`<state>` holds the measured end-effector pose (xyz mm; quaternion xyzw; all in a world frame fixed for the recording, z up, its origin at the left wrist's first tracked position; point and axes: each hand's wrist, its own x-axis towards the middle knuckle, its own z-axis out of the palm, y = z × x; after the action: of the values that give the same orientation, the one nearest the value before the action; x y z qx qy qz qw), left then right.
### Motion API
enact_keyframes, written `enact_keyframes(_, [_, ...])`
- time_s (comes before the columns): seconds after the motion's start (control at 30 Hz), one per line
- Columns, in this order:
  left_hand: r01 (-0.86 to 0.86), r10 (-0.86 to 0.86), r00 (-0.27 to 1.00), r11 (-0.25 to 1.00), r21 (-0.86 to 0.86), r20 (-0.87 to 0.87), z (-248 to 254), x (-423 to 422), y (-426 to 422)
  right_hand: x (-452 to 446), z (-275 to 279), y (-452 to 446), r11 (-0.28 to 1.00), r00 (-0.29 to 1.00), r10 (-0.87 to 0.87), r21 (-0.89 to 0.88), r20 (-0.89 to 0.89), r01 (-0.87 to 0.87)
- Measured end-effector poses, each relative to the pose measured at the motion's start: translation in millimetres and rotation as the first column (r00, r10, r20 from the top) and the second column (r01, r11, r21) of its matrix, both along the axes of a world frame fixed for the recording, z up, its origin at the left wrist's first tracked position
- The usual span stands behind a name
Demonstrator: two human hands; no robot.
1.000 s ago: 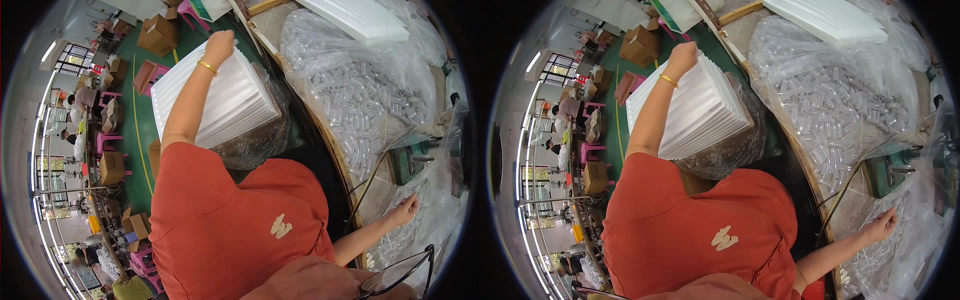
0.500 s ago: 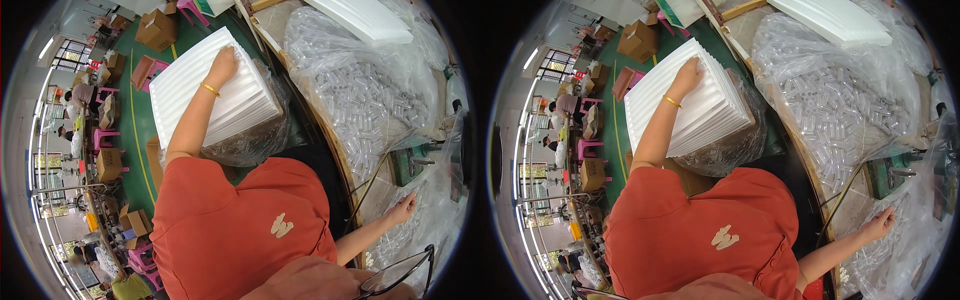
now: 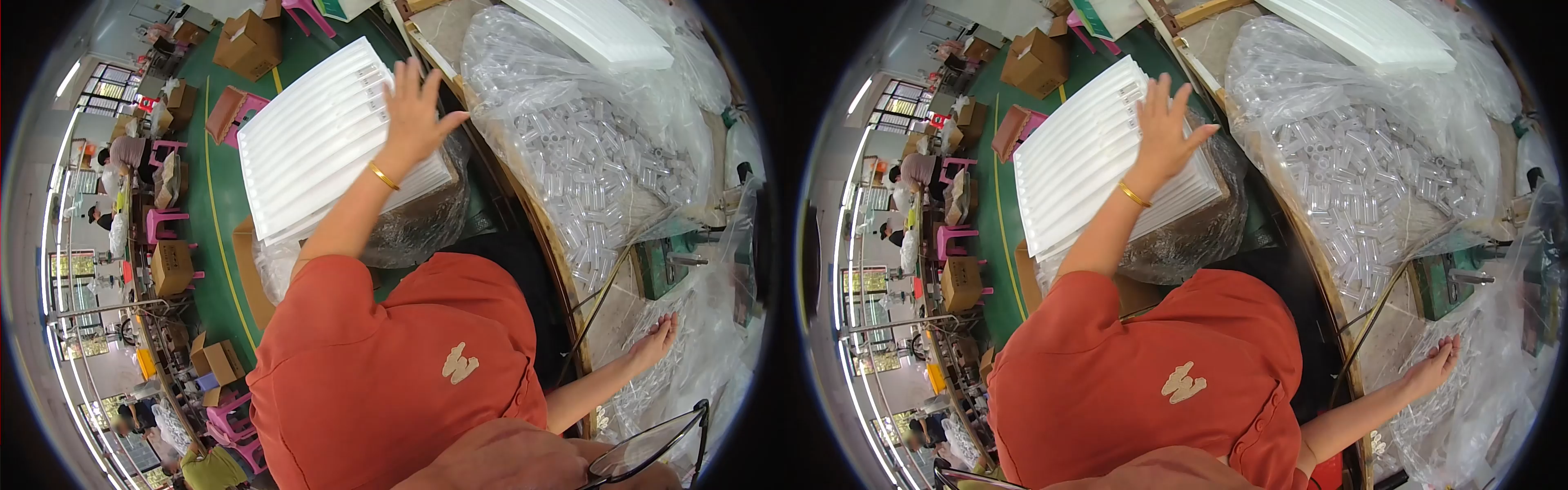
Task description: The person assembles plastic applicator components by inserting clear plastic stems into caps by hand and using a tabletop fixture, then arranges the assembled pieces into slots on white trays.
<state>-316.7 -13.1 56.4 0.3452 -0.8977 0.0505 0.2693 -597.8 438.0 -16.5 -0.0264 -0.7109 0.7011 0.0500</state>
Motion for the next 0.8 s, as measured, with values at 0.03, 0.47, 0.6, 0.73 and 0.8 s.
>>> enact_keyframes(0.03, [0.011,-0.011,1.0,1.0,0.007,0.001,0,-13,12,0,1,4,1.0,1.0,-0.011,0.007,0.001,0.011])
enact_keyframes(0.47, [0.961,-0.895,0.198,0.097,0.258,-0.401,-40,-141,249,21,38,168,0.675,0.927,-0.29,0.636,-0.237,0.374])
enact_keyframes(0.6, [0.959,-0.905,0.171,0.063,0.276,-0.388,-58,-153,264,24,44,194,0.768,0.961,-0.257,0.581,-0.104,0.268])
enact_keyframes(0.73, [0.951,-0.9,0.209,0.097,0.293,-0.382,-63,-154,265,9,38,172,0.421,0.977,0.094,0.897,-0.191,0.135])
enact_keyframes(0.8, [0.95,-0.901,0.224,0.116,0.291,-0.37,-64,-154,265,-10,41,155,0.342,0.985,0.075,0.932,-0.158,0.123])
